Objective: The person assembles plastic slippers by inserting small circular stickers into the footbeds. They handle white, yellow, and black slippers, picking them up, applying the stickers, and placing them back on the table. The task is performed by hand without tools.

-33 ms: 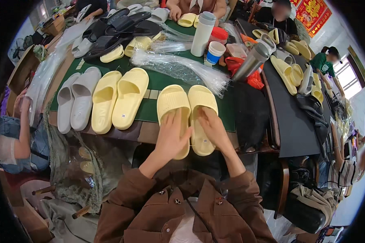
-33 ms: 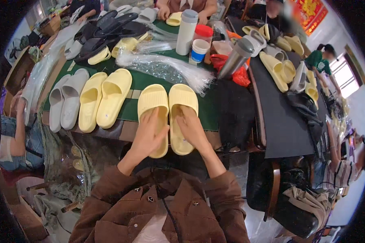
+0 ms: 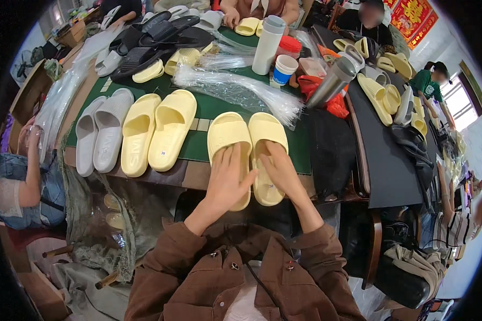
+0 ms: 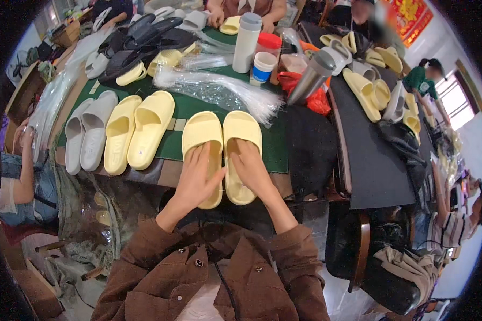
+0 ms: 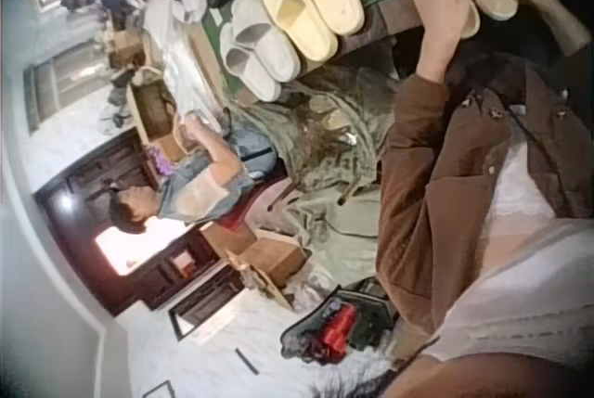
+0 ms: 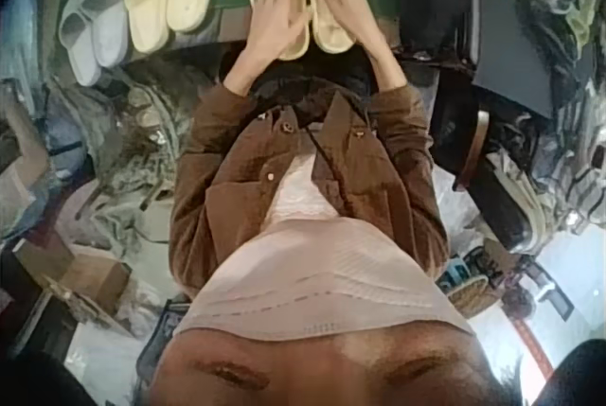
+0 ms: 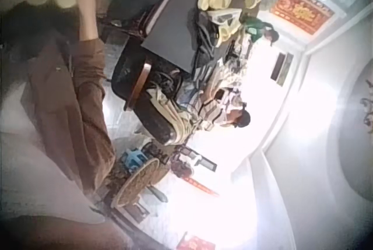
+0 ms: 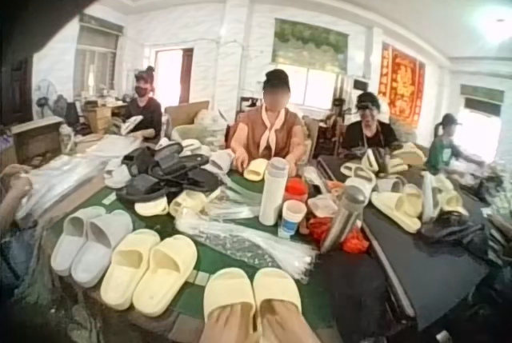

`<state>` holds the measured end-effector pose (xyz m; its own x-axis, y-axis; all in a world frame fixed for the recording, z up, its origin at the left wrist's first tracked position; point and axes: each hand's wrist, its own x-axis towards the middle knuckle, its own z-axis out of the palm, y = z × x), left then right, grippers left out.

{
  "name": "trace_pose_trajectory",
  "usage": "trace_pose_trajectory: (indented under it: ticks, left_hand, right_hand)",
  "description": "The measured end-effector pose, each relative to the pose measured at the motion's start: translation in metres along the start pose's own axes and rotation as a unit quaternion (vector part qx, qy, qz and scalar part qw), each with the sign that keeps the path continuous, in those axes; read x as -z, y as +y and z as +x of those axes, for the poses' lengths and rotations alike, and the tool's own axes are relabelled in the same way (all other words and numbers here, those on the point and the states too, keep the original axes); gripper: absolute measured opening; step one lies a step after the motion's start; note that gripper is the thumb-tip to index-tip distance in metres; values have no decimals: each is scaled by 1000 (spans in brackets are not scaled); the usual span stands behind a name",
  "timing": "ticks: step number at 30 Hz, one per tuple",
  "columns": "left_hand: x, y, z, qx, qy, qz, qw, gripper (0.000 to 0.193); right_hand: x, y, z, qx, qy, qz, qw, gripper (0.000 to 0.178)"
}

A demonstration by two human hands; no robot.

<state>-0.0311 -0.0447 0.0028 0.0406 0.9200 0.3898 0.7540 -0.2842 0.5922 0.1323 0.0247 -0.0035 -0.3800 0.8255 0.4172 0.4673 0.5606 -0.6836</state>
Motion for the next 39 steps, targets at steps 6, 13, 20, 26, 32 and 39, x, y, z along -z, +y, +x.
trace_pose_trajectory:
  ticks: [6, 13, 20, 26, 32, 39]
  left_hand:
    - [-6, 4, 15, 37, -57, 47, 997, 88]
    - [-24, -7, 43, 126, -124, -26, 984, 58]
    - [-38, -8, 51, 119, -60, 16, 991, 35]
    - [-44, -11, 50, 115, -58, 39, 991, 30]
    - [-31, -8, 53, 162, -156, -5, 974, 37]
    - [-40, -6, 52, 142, -66, 29, 987, 38]
  right_hand:
    - [-5, 8, 22, -133, -140, -9, 981, 26]
    - [-8, 7, 24, -221, -120, 75, 965, 31]
    - [-4, -1, 24, -205, -129, 62, 968, 31]
    - [6, -6, 19, -101, -130, 92, 982, 26]
    - [21, -26, 1, 102, -17, -23, 994, 21]
    - [37, 9, 71, -28, 32, -42, 998, 21]
